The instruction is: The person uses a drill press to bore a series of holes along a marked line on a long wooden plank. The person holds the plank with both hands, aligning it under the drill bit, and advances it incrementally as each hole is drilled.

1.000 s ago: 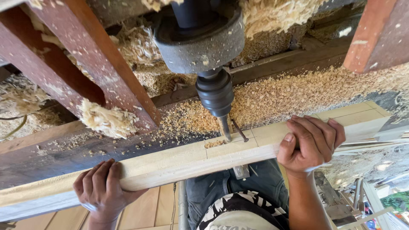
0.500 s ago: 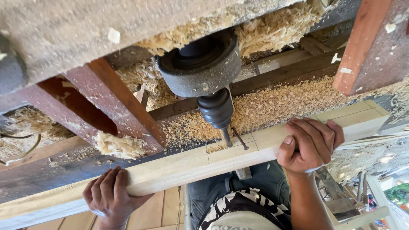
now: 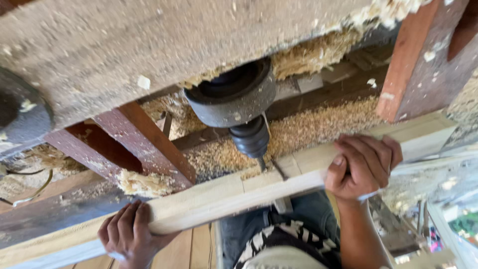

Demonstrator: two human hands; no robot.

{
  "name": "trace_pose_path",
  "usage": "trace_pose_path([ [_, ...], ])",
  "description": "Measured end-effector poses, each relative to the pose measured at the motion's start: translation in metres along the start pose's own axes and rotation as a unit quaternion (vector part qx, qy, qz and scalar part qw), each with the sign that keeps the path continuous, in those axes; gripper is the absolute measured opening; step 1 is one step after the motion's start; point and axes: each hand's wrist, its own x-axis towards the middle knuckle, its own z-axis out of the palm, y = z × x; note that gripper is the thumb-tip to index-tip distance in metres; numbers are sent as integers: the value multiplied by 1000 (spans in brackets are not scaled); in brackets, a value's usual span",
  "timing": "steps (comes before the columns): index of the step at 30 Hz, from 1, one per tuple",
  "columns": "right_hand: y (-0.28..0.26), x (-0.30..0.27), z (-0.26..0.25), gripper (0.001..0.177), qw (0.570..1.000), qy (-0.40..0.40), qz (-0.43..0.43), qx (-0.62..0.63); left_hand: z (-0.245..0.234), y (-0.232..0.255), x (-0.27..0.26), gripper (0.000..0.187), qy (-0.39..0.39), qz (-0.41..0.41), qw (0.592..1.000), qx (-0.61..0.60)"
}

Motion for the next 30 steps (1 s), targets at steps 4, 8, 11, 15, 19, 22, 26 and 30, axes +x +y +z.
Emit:
trace_pose_path([
  [4,0,-4,-2,33,1000,4,-7,0,-7,3,0,76,-14,2,1000,8],
  [8,7,-8,4,34,999,15,-30,-1,2,-2,2,80,-1,8,1000,7],
  [11,17,-29,3,33,999,4,-49,9,5,1,-19,80,-6,7,1000,3],
  [15,19,-53,-2,34,999,5,-39,1,1,12,-32,79,-20,0,1000,-2],
  [19,28,-80,-5,33,1000,-3,-26,1,8,22,-43,79,-10,21,1000,9],
  [22,30,-85,-7,33,1000,1,-30,7,6,27,-47,81,-15,23,1000,12],
  [26,31,-83,-11,31,1000,9,-23,-1,7,30,-39,82,-13,24,1000,5],
  [30,38,-78,-8,30,999,21,-39,15,6,31,-42,81,-17,19,1000,13],
])
